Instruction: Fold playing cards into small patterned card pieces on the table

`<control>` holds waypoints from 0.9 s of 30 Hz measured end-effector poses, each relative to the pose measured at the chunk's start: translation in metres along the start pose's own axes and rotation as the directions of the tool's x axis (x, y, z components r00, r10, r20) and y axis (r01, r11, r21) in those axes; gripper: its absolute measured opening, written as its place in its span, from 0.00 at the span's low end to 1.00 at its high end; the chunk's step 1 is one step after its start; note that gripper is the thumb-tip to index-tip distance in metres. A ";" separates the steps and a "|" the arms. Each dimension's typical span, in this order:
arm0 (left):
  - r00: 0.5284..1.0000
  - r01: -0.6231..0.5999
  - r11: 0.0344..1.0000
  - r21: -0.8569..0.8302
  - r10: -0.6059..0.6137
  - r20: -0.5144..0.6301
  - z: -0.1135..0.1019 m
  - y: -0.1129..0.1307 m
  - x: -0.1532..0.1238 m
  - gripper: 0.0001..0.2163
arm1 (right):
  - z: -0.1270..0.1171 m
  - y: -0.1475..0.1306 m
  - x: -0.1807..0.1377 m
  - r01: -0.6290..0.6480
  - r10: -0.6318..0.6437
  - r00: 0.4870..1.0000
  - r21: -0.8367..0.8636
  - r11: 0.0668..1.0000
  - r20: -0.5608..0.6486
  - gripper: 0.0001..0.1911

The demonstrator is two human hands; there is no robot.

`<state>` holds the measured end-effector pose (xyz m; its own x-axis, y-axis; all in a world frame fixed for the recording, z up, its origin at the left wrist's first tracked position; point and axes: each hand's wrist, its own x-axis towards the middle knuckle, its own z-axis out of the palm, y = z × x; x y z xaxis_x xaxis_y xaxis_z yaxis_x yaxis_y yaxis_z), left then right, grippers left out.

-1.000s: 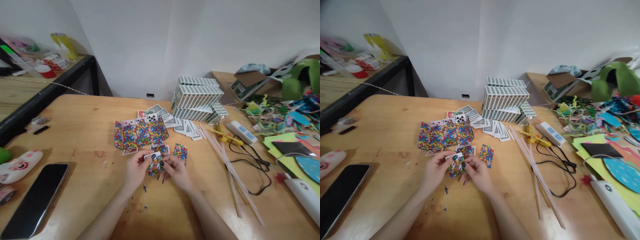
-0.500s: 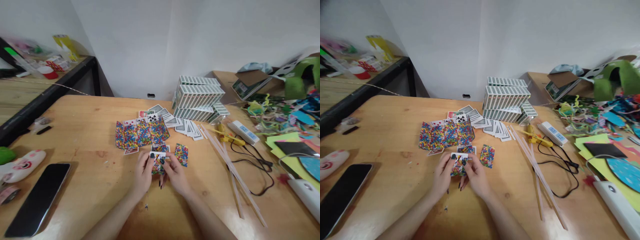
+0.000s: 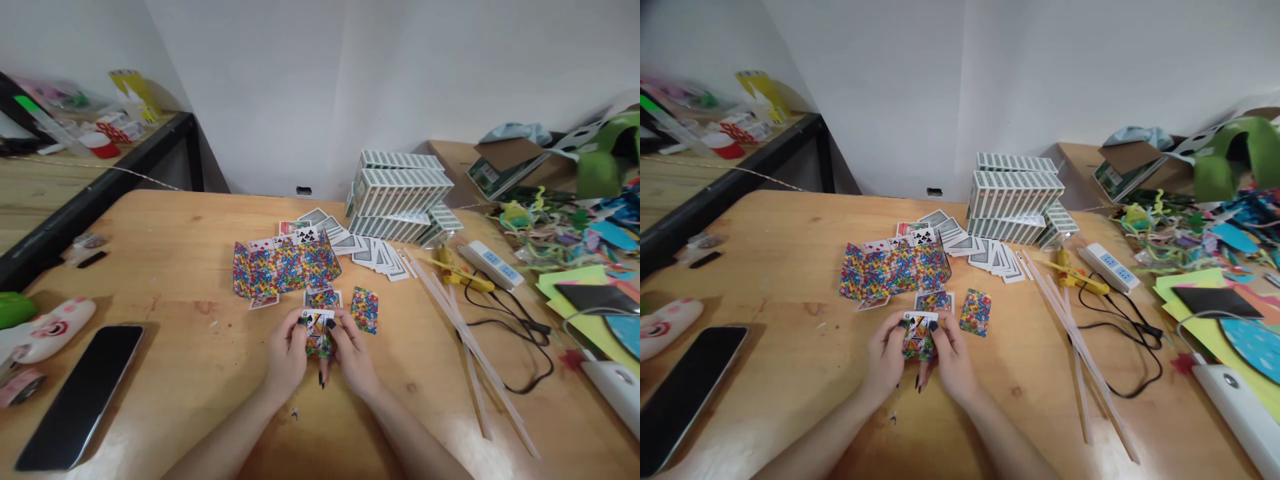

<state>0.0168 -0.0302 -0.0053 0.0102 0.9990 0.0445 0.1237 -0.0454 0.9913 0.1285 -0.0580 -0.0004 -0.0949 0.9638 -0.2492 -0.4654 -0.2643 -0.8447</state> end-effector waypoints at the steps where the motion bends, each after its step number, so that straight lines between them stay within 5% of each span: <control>1: 1.000 0.001 1.000 -0.014 -0.001 0.009 0.000 0.001 0.000 0.11 | 0.000 0.000 0.000 0.012 -0.013 1.000 -0.007 1.000 -0.011 0.10; 27: 0.998 0.058 0.996 -0.066 -0.058 -0.003 0.004 0.008 0.000 0.07 | 0.004 -0.002 -0.002 0.002 -0.005 0.999 -0.087 0.996 -0.034 0.10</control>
<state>0.0218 -0.0306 0.0020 0.0001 0.9999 -0.0129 0.0588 0.0128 0.9982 0.1259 -0.0593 0.0039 -0.0629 0.9633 -0.2609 -0.3875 -0.2645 -0.8831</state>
